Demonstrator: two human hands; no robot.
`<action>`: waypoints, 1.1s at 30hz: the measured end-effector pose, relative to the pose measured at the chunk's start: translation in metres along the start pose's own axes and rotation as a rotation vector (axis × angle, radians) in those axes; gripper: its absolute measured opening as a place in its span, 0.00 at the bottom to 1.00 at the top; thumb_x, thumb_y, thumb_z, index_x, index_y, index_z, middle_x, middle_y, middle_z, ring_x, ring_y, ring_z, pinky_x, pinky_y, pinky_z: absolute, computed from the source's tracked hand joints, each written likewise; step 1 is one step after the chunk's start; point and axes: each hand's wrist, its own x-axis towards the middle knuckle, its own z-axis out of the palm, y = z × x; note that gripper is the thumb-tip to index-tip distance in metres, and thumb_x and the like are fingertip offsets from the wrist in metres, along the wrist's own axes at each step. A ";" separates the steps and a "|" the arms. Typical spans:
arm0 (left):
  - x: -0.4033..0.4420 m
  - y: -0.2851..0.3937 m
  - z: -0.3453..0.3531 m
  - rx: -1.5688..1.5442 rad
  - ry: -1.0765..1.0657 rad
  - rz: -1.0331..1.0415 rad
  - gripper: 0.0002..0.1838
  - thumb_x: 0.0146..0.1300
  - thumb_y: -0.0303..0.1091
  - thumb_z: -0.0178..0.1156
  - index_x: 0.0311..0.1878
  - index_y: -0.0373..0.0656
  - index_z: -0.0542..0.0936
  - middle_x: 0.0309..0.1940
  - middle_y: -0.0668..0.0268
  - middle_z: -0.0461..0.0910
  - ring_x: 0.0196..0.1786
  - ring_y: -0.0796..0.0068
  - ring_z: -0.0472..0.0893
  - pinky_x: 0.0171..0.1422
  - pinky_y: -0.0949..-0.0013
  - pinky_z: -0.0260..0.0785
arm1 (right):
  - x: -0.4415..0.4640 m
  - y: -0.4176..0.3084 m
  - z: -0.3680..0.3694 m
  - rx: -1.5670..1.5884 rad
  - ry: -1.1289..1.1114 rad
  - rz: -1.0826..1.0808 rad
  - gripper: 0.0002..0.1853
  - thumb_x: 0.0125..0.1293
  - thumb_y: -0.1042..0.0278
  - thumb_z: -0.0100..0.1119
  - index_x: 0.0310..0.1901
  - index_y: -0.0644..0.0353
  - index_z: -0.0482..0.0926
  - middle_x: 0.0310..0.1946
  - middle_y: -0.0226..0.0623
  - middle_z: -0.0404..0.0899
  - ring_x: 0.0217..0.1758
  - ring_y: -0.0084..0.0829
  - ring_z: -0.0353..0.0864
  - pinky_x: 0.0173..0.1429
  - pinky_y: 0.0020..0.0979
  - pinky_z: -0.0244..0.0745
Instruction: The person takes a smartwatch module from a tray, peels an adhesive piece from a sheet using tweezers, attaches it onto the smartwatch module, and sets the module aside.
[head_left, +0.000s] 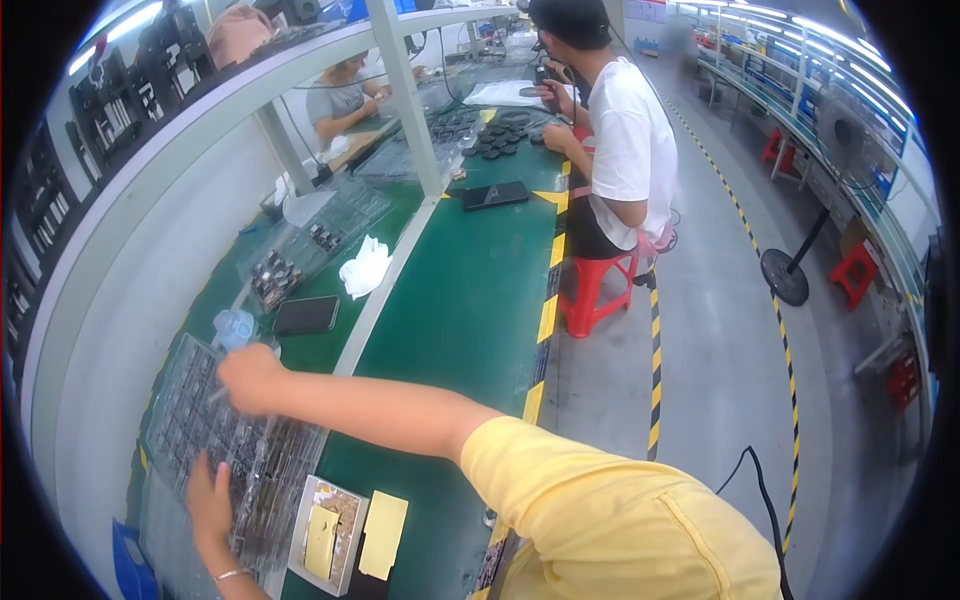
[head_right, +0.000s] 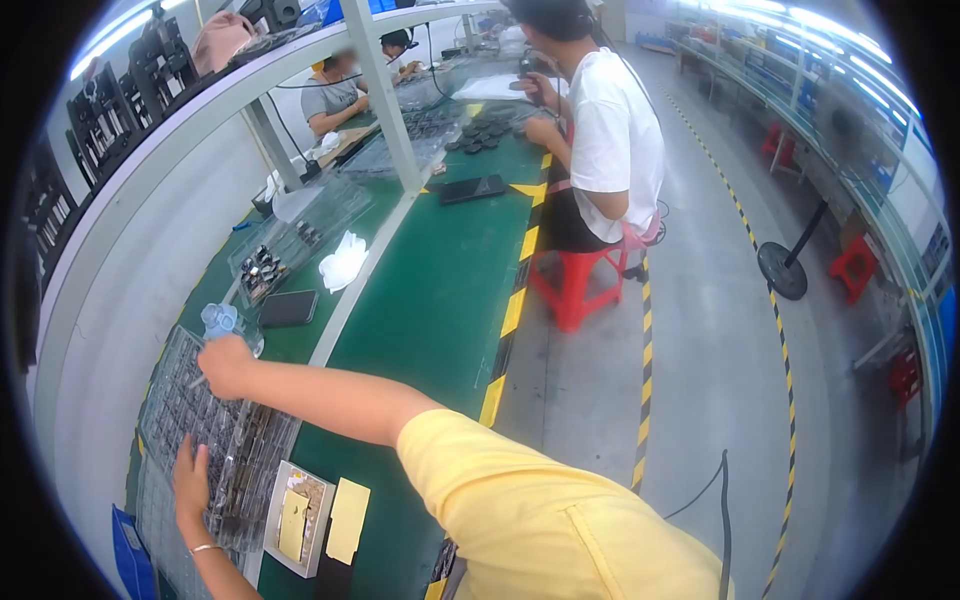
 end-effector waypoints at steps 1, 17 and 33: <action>0.008 -0.005 -0.003 -0.013 -0.005 -0.011 0.35 0.70 0.56 0.44 0.70 0.38 0.63 0.70 0.48 0.61 0.73 0.49 0.59 0.76 0.54 0.46 | 0.013 -0.002 0.002 -0.016 -0.005 -0.006 0.10 0.51 0.67 0.61 0.35 0.59 0.85 0.36 0.44 0.84 0.43 0.40 0.85 0.43 0.37 0.79; 0.135 -0.123 0.047 0.292 0.082 -0.376 0.38 0.67 0.68 0.40 0.75 0.60 0.56 0.76 0.58 0.52 0.75 0.48 0.53 0.73 0.33 0.43 | 0.156 0.005 0.145 -0.145 -0.044 -0.010 0.15 0.58 0.57 0.55 0.39 0.54 0.86 0.41 0.39 0.85 0.48 0.36 0.84 0.47 0.36 0.75; 0.124 -0.108 0.046 0.225 0.155 -0.330 0.41 0.60 0.74 0.40 0.70 0.59 0.67 0.73 0.56 0.60 0.73 0.49 0.61 0.73 0.37 0.44 | 0.155 0.008 0.135 -0.138 -0.078 -0.023 0.20 0.59 0.51 0.53 0.37 0.59 0.85 0.39 0.45 0.85 0.46 0.45 0.84 0.50 0.44 0.77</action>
